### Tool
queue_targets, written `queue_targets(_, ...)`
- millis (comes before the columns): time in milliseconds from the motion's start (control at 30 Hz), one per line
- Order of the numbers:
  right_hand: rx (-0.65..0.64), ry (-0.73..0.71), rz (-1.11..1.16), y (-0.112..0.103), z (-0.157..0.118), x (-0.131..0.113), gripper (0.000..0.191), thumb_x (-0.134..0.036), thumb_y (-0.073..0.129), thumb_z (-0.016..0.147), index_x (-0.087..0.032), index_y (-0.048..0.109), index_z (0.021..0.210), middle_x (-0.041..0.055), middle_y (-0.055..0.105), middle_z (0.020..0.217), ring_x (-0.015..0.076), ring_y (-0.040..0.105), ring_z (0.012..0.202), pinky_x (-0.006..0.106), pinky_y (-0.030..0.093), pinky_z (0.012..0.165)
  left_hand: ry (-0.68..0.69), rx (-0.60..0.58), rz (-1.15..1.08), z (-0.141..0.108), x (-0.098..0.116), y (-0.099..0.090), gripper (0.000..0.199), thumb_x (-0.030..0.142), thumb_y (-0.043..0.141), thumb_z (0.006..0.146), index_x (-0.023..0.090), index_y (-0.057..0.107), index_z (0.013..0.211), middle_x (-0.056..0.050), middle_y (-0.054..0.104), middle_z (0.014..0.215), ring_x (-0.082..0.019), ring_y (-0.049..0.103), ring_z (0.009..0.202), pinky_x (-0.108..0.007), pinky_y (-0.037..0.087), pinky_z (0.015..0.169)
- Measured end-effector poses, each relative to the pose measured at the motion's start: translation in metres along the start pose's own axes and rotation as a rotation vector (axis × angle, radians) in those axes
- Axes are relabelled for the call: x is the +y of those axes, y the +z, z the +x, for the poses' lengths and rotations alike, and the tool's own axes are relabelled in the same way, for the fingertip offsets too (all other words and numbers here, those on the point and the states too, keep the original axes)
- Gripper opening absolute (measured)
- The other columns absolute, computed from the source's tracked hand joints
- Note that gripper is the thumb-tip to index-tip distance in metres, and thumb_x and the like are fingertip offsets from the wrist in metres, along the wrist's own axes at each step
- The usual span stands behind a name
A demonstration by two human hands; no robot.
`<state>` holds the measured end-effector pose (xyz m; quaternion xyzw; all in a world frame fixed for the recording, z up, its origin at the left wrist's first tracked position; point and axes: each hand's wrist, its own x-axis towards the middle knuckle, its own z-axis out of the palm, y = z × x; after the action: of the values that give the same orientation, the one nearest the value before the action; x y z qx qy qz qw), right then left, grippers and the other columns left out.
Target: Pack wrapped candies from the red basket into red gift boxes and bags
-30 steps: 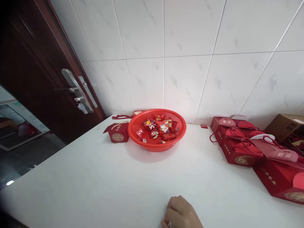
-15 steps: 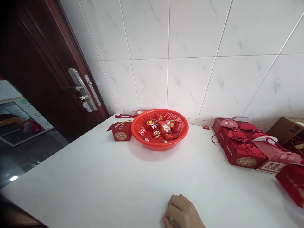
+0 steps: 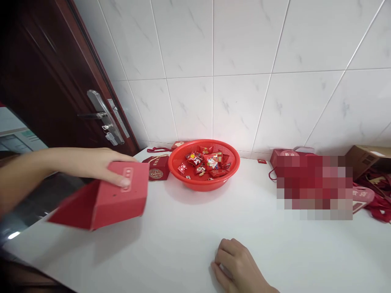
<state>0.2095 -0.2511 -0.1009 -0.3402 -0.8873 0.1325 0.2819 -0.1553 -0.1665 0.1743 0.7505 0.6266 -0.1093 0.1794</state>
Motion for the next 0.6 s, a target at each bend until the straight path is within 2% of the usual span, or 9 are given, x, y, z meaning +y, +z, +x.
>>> queue_targets(33,0.008,0.002,-0.001,0.000,0.000,-0.001,0.019,-0.008,0.048,0.090,-0.020,0.052,0.076,0.0039,0.062,0.077,0.0146,0.059,0.068,0.026,0.049,0.061,-0.024,-0.113,-0.016,0.014,0.008,-0.001,0.053,0.061,0.067,0.079,0.024,0.069,0.117,0.002,0.076,0.107,-0.022,0.071,0.093,-0.021,0.051,0.073)
queue_targets(100,0.026,-0.008,0.000,-0.001,0.002,-0.002,0.020,-0.009,0.048,0.090,-0.020,0.052,0.074,0.0040,0.061,0.074,0.0147,0.058,0.066,0.026,0.049,0.060,-0.026,-0.134,-0.010,0.037,0.022,0.002,0.055,0.063,0.066,0.077,0.024,0.069,0.116,-0.003,0.074,0.115,-0.025,0.071,0.097,-0.024,0.050,0.071)
queue_targets(233,0.029,0.007,0.058,-0.007,0.007,-0.004,0.020,-0.009,0.045,0.091,-0.020,0.053,0.077,0.0040,0.062,0.076,0.0145,0.059,0.067,0.026,0.050,0.060,0.032,-0.056,0.045,0.062,0.037,0.017,0.062,0.064,0.066,0.074,0.024,0.066,0.121,-0.008,0.068,0.128,-0.029,0.067,0.106,-0.026,0.049,0.072)
queue_targets(333,0.070,0.027,0.104,-0.016,0.014,-0.006,0.014,-0.013,0.046,0.094,-0.021,0.057,0.098,0.0057,0.066,0.090,0.0135,0.061,0.068,0.026,0.054,0.062,0.080,-0.023,0.015,0.065,0.046,0.026,0.060,0.063,0.065,0.075,0.024,0.067,0.121,-0.007,0.069,0.126,-0.028,0.067,0.106,-0.027,0.048,0.074)
queue_targets(400,0.148,0.001,0.048,-0.021,0.021,-0.007,0.025,-0.016,0.048,0.096,-0.021,0.053,0.120,0.0104,0.067,0.108,0.0144,0.065,0.074,0.029,0.057,0.067,0.097,-0.050,-0.033,0.065,0.051,0.029,0.061,0.065,0.065,0.075,0.026,0.067,0.122,-0.006,0.070,0.125,-0.029,0.066,0.107,-0.027,0.049,0.078)
queue_targets(467,0.226,-0.044,-0.048,-0.024,0.030,-0.010,0.038,-0.020,0.050,0.097,-0.020,0.044,0.135,0.0156,0.063,0.122,0.0180,0.068,0.085,0.032,0.059,0.073,0.129,-0.113,-0.100,0.064,0.054,0.032,0.068,0.066,0.068,0.073,0.028,0.065,0.129,-0.005,0.069,0.129,-0.030,0.064,0.114,-0.028,0.049,0.085)
queue_targets(533,0.261,-0.103,-0.123,-0.026,0.040,-0.015,0.047,-0.027,0.053,0.098,-0.019,0.038,0.142,0.0195,0.060,0.130,0.0240,0.068,0.102,0.037,0.060,0.080,0.200,-0.256,-0.244,0.065,0.056,0.039,0.072,0.065,0.072,0.072,0.028,0.062,0.133,-0.004,0.068,0.131,-0.029,0.064,0.116,-0.029,0.049,0.089)
queue_targets(600,0.268,-0.161,-0.136,-0.026,0.051,-0.022,0.060,-0.040,0.057,0.096,-0.018,0.033,0.146,0.0230,0.054,0.138,0.0303,0.063,0.116,0.041,0.059,0.085,0.264,-0.417,-0.445,0.070,0.055,0.049,0.067,0.065,0.073,0.073,0.028,0.064,0.129,-0.004,0.070,0.126,-0.027,0.066,0.110,-0.030,0.051,0.089)
